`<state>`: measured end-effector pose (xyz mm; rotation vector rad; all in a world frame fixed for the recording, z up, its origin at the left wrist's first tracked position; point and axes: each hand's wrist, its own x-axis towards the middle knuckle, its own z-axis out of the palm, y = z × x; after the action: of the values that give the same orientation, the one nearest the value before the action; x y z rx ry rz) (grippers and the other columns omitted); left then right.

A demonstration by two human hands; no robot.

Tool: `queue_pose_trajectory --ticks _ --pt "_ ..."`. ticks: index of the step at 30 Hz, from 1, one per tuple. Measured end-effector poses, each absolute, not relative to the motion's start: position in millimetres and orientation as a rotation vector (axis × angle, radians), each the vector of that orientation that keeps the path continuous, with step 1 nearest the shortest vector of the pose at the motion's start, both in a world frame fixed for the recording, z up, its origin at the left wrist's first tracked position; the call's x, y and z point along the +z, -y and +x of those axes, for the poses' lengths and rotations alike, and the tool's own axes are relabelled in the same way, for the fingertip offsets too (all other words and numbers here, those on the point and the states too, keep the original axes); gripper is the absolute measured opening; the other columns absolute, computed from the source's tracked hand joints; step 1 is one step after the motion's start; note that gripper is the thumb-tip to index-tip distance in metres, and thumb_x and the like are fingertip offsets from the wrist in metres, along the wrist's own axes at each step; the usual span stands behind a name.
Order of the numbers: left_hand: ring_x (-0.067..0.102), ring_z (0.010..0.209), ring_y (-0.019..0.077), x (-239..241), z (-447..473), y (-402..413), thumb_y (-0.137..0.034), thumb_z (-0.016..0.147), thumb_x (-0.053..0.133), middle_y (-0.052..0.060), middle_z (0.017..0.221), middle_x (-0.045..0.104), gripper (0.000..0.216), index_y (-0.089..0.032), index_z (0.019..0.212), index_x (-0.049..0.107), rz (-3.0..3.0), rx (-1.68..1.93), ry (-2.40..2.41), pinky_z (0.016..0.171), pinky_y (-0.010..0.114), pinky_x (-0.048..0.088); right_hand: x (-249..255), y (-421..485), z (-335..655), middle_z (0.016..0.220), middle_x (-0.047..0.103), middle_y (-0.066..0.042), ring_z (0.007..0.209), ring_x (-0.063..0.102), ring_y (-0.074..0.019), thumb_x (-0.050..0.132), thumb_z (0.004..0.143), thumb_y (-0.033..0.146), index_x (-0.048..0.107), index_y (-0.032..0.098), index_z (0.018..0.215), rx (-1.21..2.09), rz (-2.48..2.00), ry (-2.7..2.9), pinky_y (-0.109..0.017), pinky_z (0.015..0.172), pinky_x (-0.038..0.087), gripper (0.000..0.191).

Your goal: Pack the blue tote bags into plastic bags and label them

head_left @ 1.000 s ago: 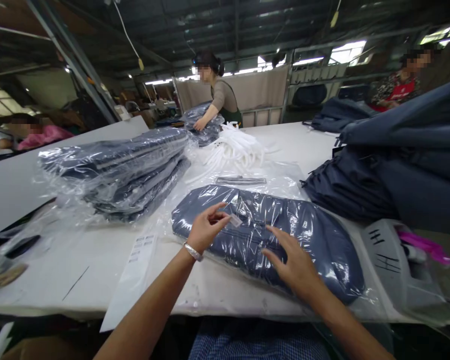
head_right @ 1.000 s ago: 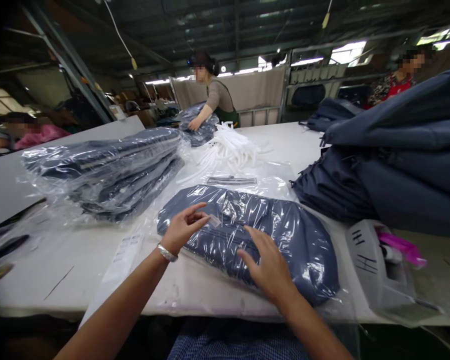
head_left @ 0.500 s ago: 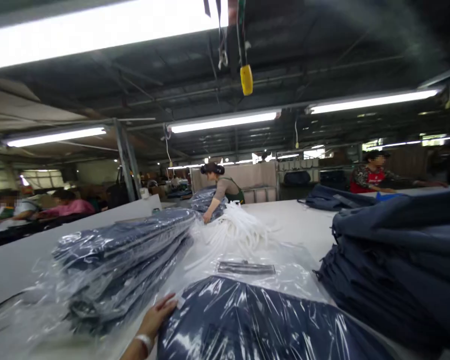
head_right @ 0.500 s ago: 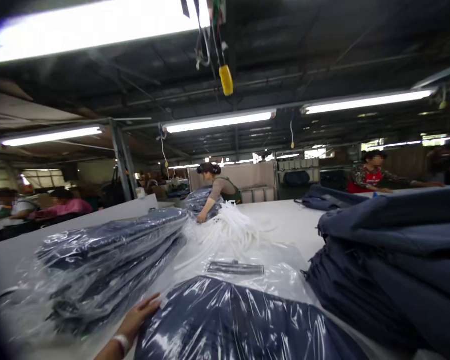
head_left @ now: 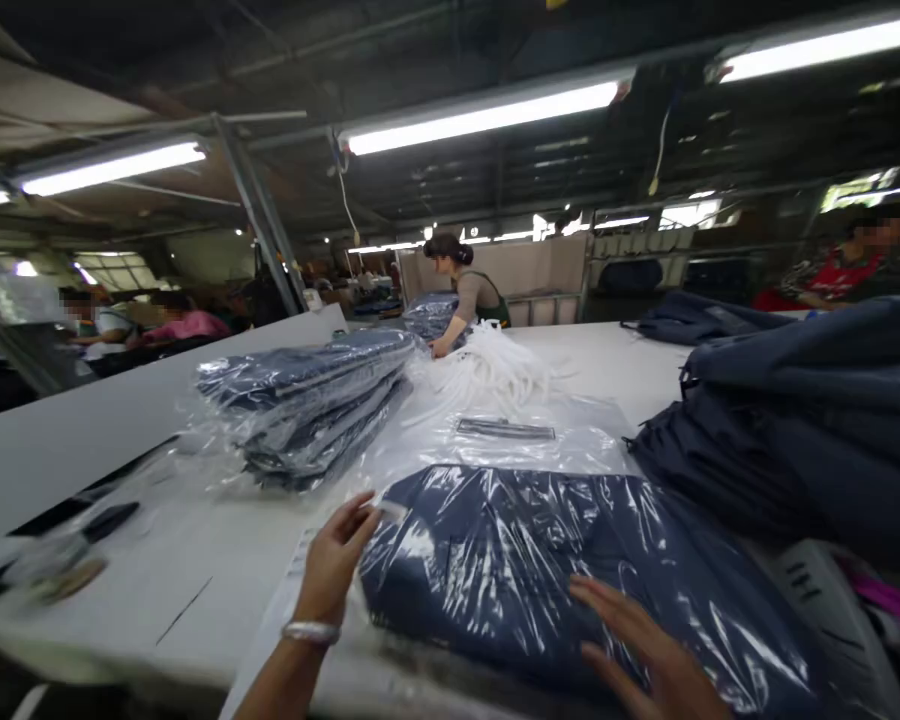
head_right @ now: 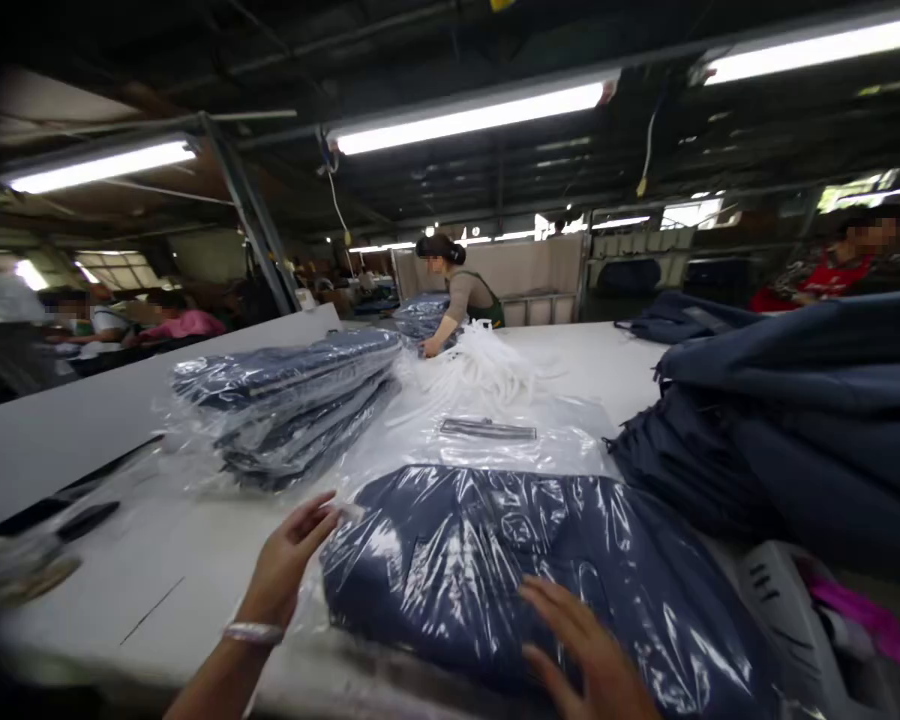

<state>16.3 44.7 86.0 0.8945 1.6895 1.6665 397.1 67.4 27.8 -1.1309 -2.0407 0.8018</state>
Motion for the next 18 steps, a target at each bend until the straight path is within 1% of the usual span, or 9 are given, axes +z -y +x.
queue_pose_trajectory --ticks 2,3,6,9,12,16,18 --pt "0.066 0.095 0.0181 96.0 56.1 -51.6 -0.044 0.064 0.082 0.003 0.099 0.071 0.061 -0.021 0.117 0.065 0.858 1.673 -1.446 0.091 0.03 0.05 44.4 -73.5 366.8 0.135 0.06 -0.008 0.118 0.061 -0.0303 0.06 0.085 0.052 0.064 0.031 0.127 1.093 -1.149 1.785 -0.048 0.1 0.05 0.047" --pt "0.066 0.094 0.0162 97.1 74.0 -55.3 -0.041 0.064 0.083 0.004 0.1 0.071 0.059 -0.02 0.117 0.066 0.828 1.664 -1.365 0.089 0.028 0.05 52.2 -75.4 351.6 0.133 0.061 -0.009 0.12 0.059 -0.0297 0.06 0.085 0.055 0.064 0.028 0.126 1.223 -1.106 1.654 -0.047 0.102 0.049 0.049" --pt "0.065 0.088 0.0129 92.2 113.8 -62.3 -0.036 0.064 0.084 0.003 0.098 0.07 0.054 -0.02 0.114 0.068 0.752 1.618 -1.221 0.084 0.025 0.05 70.0 -77.3 317.2 0.13 0.063 -0.01 0.123 0.056 -0.0297 0.063 0.083 0.059 0.066 0.024 0.12 1.445 -0.977 1.402 -0.048 0.104 0.045 0.051" --pt "0.065 0.089 0.013 84.1 135.7 -62.5 -0.033 0.066 0.083 0.003 0.097 0.07 0.051 -0.021 0.113 0.068 0.758 1.569 -1.161 0.085 0.025 0.049 76.1 -77.1 305.2 0.133 0.061 -0.01 0.126 0.053 -0.029 0.068 0.08 0.057 0.069 0.024 0.114 1.49 -0.929 1.312 -0.045 0.106 0.043 0.048" --pt "0.065 0.09 0.0136 77.5 149.8 -58.9 -0.031 0.068 0.082 0.003 0.095 0.071 0.049 -0.02 0.113 0.067 0.761 1.529 -1.148 0.087 0.026 0.049 70.6 -77.3 307.6 0.138 0.057 -0.01 0.126 0.053 -0.0285 0.073 0.078 0.051 0.071 0.023 0.104 1.446 -0.916 1.306 -0.042 0.103 0.045 0.039" --pt "0.065 0.09 0.0137 70.0 162.9 -51.8 -0.033 0.071 0.08 0.004 0.094 0.071 0.048 -0.018 0.114 0.066 0.793 1.441 -1.151 0.086 0.025 0.049 56.3 -77.4 318.8 0.132 0.061 -0.011 0.119 0.058 -0.0286 0.073 0.078 0.048 0.073 0.02 0.084 1.36 -0.967 1.324 -0.04 0.097 0.048 0.028" --pt "0.065 0.092 0.0149 65.3 165.4 -50.8 -0.035 0.074 0.078 0.006 0.097 0.072 0.049 -0.016 0.117 0.064 0.829 1.379 -1.159 0.085 0.025 0.049 51.9 -77.7 326.4 0.131 0.061 -0.01 0.117 0.059 -0.0284 0.073 0.077 0.047 0.073 0.021 0.082 1.349 -1.029 1.342 -0.039 0.096 0.049 0.027"
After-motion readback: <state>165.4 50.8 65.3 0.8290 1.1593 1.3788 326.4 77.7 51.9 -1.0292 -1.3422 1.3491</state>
